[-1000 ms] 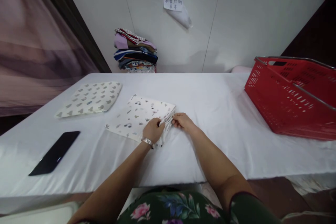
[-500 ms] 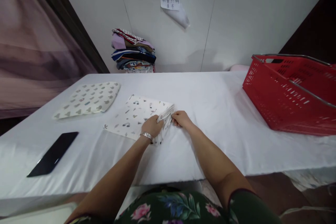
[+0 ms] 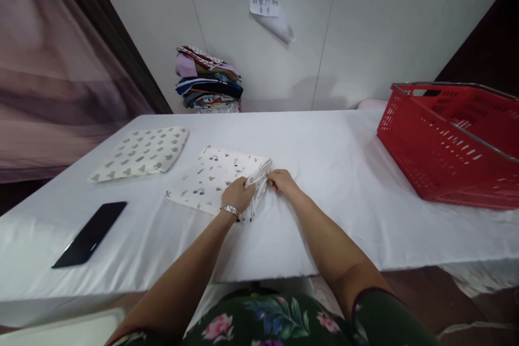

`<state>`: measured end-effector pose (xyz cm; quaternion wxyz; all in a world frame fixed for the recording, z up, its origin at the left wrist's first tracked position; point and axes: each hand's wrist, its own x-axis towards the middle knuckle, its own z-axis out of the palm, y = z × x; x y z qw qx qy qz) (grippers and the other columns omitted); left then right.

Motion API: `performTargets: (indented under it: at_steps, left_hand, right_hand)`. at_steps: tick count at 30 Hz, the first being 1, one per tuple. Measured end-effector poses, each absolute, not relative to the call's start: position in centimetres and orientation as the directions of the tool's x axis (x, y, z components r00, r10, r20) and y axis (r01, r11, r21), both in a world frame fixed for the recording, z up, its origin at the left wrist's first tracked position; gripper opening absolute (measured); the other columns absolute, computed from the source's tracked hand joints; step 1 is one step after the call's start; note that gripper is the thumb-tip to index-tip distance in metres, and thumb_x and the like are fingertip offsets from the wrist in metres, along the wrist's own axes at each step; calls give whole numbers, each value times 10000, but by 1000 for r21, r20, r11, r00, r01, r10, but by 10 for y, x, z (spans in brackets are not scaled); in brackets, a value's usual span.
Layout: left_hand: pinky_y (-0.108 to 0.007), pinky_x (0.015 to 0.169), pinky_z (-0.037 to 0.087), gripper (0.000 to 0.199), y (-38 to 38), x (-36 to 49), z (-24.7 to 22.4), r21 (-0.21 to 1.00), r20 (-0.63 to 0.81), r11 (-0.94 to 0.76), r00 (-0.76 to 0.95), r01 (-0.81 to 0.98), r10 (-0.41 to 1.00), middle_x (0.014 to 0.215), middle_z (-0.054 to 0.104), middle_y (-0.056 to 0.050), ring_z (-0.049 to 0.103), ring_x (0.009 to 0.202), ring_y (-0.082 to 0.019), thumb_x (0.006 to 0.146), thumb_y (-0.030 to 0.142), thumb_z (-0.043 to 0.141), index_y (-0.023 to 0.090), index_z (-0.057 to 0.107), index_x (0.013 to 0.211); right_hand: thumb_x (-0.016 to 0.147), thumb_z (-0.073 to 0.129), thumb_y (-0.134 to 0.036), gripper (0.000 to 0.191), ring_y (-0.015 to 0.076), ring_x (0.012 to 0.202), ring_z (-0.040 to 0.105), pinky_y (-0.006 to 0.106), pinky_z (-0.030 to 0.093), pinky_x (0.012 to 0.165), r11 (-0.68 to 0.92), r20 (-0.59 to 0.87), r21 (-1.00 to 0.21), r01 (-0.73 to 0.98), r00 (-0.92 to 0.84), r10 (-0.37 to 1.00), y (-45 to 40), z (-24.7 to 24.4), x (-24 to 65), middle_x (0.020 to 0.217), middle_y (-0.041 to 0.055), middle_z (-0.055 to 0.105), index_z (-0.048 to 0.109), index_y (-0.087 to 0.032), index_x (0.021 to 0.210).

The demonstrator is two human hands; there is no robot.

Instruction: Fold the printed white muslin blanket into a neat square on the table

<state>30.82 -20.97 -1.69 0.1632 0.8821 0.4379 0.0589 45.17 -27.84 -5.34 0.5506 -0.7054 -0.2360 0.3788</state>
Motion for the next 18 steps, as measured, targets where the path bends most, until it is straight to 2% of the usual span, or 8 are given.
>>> performTargets:
  at_steps: [4,10,15,18]
  left_hand:
    - [-279,588,363,267,-210,308,-19,315,-26,-580,618,751,786,860,655,-48,595,776,-208,792,434,405,232,575,834]
    - [-267,591,363,274,-212,310,-21,290,-22,-581,613,760,790,877,657,-44,597,775,-191,793,440,407,226,572,838]
    - [-279,585,356,273,-214,311,-20,281,-7,-583,610,762,793,883,653,-47,596,790,-207,790,445,402,230,567,820]
    - [-284,596,361,263,-215,311,-20,291,-12,-573,601,767,799,900,655,-52,597,804,-212,791,430,401,228,567,819]
  right_hand:
    - [684,524,-152,217,54,279,360,176,222,307,-319,-325,-940,-117,583,745,-279,-50,453,313,-63,409,457,-171,479]
    - [770,524,-247,266,48,267,366,160,244,304,-333,-320,-938,-94,601,732,-276,-53,449,322,-43,454,501,-153,522]
    - [721,547,-157,193,46,267,363,157,239,307,-318,-318,-942,-110,595,738,-276,-54,450,327,-54,457,512,-149,532]
    - [736,525,-162,212,39,262,339,156,199,297,-308,-347,-936,-169,576,740,-277,-52,452,310,-70,416,483,-156,529]
